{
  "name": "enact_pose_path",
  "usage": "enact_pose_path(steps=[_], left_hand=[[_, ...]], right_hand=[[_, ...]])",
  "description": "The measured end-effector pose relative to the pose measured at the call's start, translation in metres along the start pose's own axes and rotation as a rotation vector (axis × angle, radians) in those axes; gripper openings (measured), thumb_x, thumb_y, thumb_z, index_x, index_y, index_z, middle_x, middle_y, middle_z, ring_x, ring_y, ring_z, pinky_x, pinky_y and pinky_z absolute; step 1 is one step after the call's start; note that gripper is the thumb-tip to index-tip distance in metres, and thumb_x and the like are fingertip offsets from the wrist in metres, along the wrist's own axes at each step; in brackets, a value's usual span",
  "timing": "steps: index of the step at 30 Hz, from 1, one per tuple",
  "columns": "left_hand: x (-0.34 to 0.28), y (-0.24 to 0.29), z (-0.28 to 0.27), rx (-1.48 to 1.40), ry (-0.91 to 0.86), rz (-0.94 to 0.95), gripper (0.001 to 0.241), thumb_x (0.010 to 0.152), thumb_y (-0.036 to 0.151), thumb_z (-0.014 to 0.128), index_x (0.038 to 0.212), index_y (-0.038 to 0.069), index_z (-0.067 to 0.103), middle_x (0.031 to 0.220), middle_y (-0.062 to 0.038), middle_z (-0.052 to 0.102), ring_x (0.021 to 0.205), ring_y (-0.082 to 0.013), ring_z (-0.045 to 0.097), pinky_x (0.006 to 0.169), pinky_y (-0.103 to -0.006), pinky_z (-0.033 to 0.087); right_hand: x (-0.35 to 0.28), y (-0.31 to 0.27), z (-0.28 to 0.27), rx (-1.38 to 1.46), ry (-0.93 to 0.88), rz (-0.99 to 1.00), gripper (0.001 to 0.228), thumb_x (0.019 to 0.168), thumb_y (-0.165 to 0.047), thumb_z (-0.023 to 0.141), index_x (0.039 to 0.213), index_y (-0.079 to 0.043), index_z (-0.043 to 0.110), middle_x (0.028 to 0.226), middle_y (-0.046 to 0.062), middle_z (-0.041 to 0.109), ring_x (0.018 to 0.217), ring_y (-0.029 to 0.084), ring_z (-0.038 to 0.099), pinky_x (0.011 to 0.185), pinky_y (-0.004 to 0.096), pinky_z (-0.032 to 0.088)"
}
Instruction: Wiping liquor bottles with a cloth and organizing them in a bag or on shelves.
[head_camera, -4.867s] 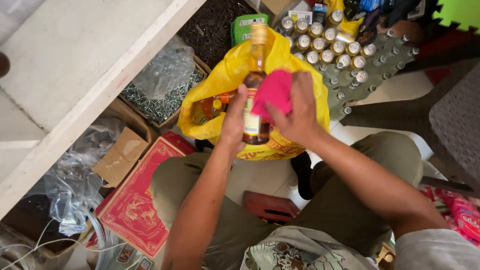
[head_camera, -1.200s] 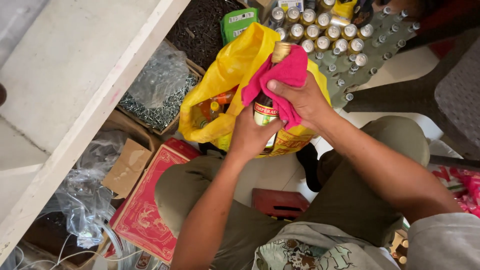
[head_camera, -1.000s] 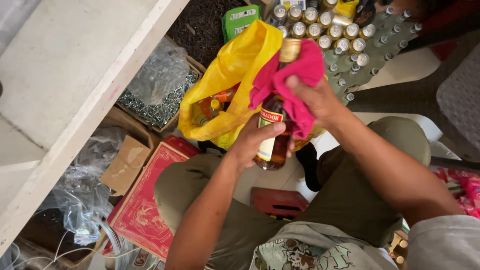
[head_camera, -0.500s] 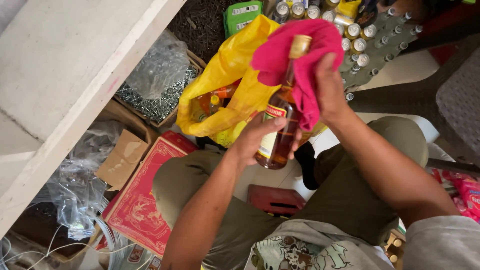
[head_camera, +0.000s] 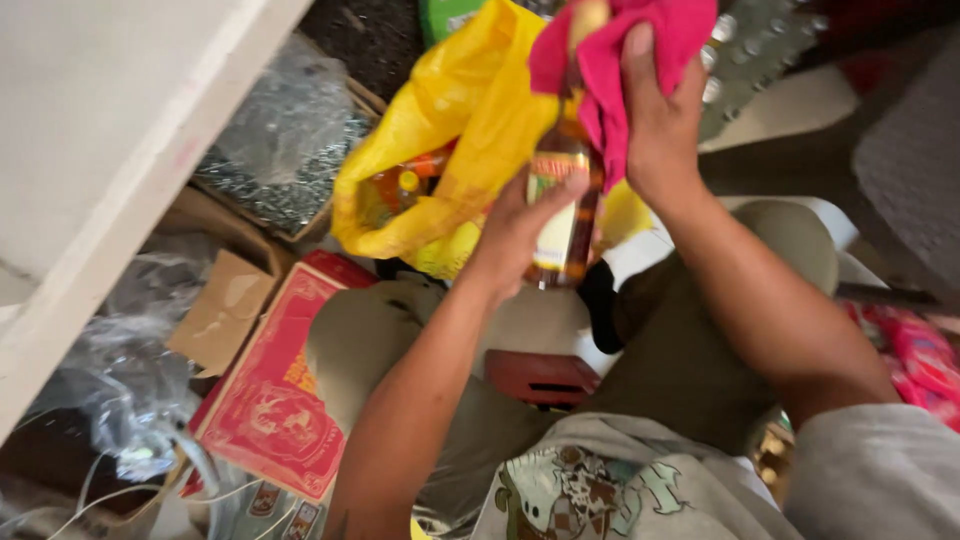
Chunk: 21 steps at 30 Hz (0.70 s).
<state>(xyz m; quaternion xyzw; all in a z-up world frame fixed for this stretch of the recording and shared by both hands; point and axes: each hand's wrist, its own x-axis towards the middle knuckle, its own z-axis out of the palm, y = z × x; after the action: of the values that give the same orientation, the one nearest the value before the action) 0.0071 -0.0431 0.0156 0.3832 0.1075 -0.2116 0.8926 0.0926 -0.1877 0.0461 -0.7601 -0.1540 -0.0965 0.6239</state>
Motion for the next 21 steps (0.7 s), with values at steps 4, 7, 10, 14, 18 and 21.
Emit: enact_pose_path(steps=[4, 7, 10, 14, 18, 21], left_hand=[[0.014, 0.014, 0.024, -0.015, 0.004, 0.193, 0.046, 0.093, 0.033, 0.068, 0.128, 0.003, 0.057, 0.096, -0.008, 0.066, 0.071, -0.0138, 0.064, 0.060, -0.0301, 0.056], [0.021, 0.025, 0.038, 0.118, 0.042, 0.355, 0.049, 0.093, 0.051, 0.058, 0.111, 0.005, 0.060, 0.087, -0.004, 0.060, 0.072, -0.0106, 0.054, 0.062, -0.0274, 0.046], [0.029, 0.025, 0.045, -0.041, -0.011, 0.364, 0.047, 0.098, 0.043, 0.058, 0.119, 0.002, 0.064, 0.099, -0.006, 0.069, 0.082, -0.0117, 0.063, 0.072, -0.0287, 0.052], [0.041, 0.014, 0.041, -0.233, -0.157, 0.260, 0.046, 0.095, 0.047, 0.062, 0.114, 0.005, 0.061, 0.086, -0.009, 0.067, 0.067, -0.0171, 0.064, 0.058, -0.0336, 0.053], [0.046, 0.009, 0.042, -0.293, -0.289, 0.162, 0.049, 0.096, 0.052, 0.061, 0.109, 0.005, 0.066, 0.087, -0.009, 0.072, 0.066, -0.0178, 0.067, 0.056, -0.0319, 0.054], [0.067, -0.009, 0.029, -0.260, -0.291, 0.296, 0.036, 0.106, 0.039, 0.059, 0.129, 0.012, 0.064, 0.101, 0.002, 0.064, 0.080, -0.0066, 0.056, 0.068, -0.0251, 0.045]], right_hand=[[-0.008, -0.008, -0.021, -0.106, 0.065, -0.067, 0.031, 0.117, -0.032, 0.044, 0.105, -0.005, 0.054, 0.092, 0.000, 0.052, 0.078, 0.009, 0.044, 0.071, 0.028, 0.041], [-0.025, -0.014, -0.035, -0.171, 0.007, -0.106, 0.028, 0.120, -0.025, 0.042, 0.105, -0.003, 0.050, 0.097, 0.001, 0.050, 0.085, 0.011, 0.042, 0.080, 0.031, 0.042], [-0.042, -0.017, -0.054, -0.184, 0.021, -0.060, 0.024, 0.118, -0.022, 0.042, 0.109, -0.002, 0.051, 0.099, 0.002, 0.051, 0.087, 0.012, 0.044, 0.082, 0.030, 0.043], [-0.054, -0.019, -0.075, -0.146, 0.050, -0.009, 0.030, 0.117, -0.028, 0.044, 0.118, 0.001, 0.054, 0.104, 0.006, 0.057, 0.088, 0.013, 0.051, 0.081, 0.029, 0.048], [-0.054, -0.021, -0.083, -0.091, -0.015, 0.060, 0.018, 0.115, -0.019, 0.044, 0.108, -0.002, 0.047, 0.099, 0.010, 0.057, 0.091, 0.025, 0.070, 0.080, 0.034, 0.064], [-0.062, -0.005, -0.084, -0.116, 0.003, 0.101, 0.020, 0.110, -0.020, 0.055, 0.114, -0.001, 0.056, 0.099, 0.004, 0.060, 0.082, 0.011, 0.054, 0.075, 0.027, 0.050]])
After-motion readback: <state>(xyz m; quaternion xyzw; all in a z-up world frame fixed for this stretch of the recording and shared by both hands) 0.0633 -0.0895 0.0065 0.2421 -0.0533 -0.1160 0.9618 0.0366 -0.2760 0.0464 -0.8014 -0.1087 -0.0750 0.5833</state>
